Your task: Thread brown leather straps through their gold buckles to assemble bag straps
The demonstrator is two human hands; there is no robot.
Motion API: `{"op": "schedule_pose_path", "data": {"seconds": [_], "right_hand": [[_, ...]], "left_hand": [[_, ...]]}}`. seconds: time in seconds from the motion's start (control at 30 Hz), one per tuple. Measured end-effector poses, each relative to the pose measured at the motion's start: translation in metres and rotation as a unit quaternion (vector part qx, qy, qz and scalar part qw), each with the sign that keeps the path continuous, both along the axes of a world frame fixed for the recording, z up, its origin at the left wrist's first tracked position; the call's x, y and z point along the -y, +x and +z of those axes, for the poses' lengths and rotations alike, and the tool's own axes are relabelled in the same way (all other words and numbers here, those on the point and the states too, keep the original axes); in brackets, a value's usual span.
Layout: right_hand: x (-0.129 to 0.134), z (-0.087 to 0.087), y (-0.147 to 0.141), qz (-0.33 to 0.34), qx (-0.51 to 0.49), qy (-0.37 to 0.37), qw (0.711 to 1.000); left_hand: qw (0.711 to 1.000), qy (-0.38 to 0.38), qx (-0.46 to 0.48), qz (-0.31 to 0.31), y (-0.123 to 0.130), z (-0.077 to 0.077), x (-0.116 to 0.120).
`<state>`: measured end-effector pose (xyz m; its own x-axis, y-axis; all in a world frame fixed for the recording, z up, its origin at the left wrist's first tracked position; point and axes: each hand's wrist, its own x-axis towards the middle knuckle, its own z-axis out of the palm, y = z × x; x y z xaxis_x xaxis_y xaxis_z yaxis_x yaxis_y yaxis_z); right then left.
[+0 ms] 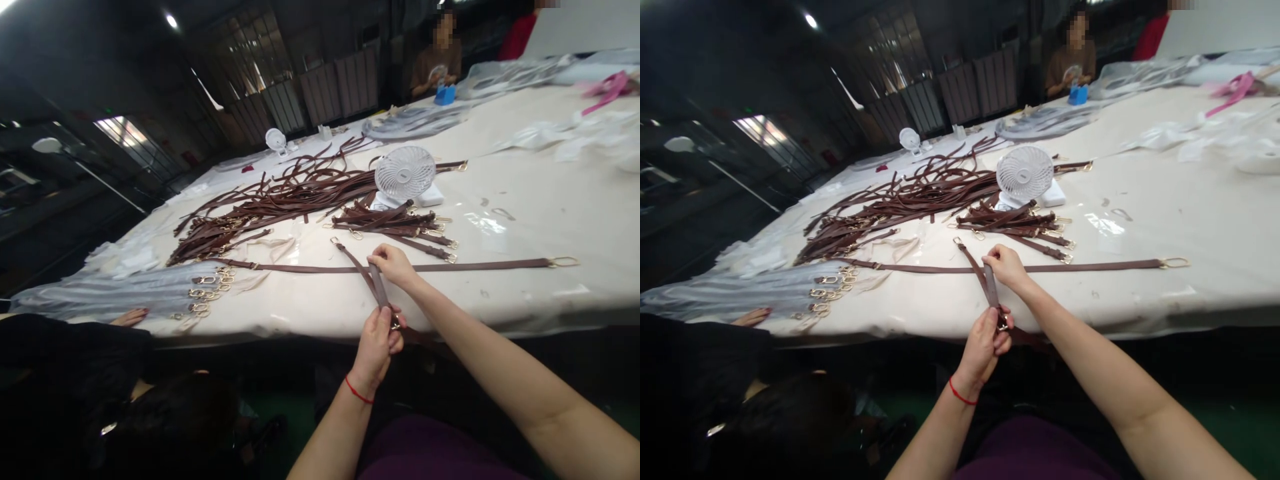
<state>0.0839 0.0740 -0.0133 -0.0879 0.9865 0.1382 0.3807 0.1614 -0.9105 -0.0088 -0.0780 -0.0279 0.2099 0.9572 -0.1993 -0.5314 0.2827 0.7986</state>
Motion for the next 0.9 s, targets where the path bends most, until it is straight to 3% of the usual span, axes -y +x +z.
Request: {"op": "schedule_pose_path", "data": {"seconds": [0.17, 0.4, 0.57, 0.8, 0.9], "right_hand": [[-0.003, 0.0, -0.008, 0.034, -0.02, -0.01, 0.999], [0.026, 0.002, 0.008, 0.13, 0.018, -0.07, 0.989], [0.042, 0.007, 0.011, 0.151, 0.027, -0.135, 0.979], [0.053, 0.009, 0.006, 0.181, -0.073, -0.189, 0.962], [0.059, 0.008, 0.011, 0.182, -0.132, -0.193, 0.955]], "left_hand": [[0.998, -0.035, -0.02, -0.039, -0.001, -0.003, -0.003], [0.998, -0.04, -0.049, 0.01, -0.005, 0.0, -0.008], [0.996, -0.035, -0.08, -0.013, -0.004, 0.001, -0.013], [0.983, -0.001, -0.179, -0.036, 0.001, -0.002, -0.013], [0.974, 0.033, -0.203, -0.092, -0.012, 0.003, -0.017]]}}
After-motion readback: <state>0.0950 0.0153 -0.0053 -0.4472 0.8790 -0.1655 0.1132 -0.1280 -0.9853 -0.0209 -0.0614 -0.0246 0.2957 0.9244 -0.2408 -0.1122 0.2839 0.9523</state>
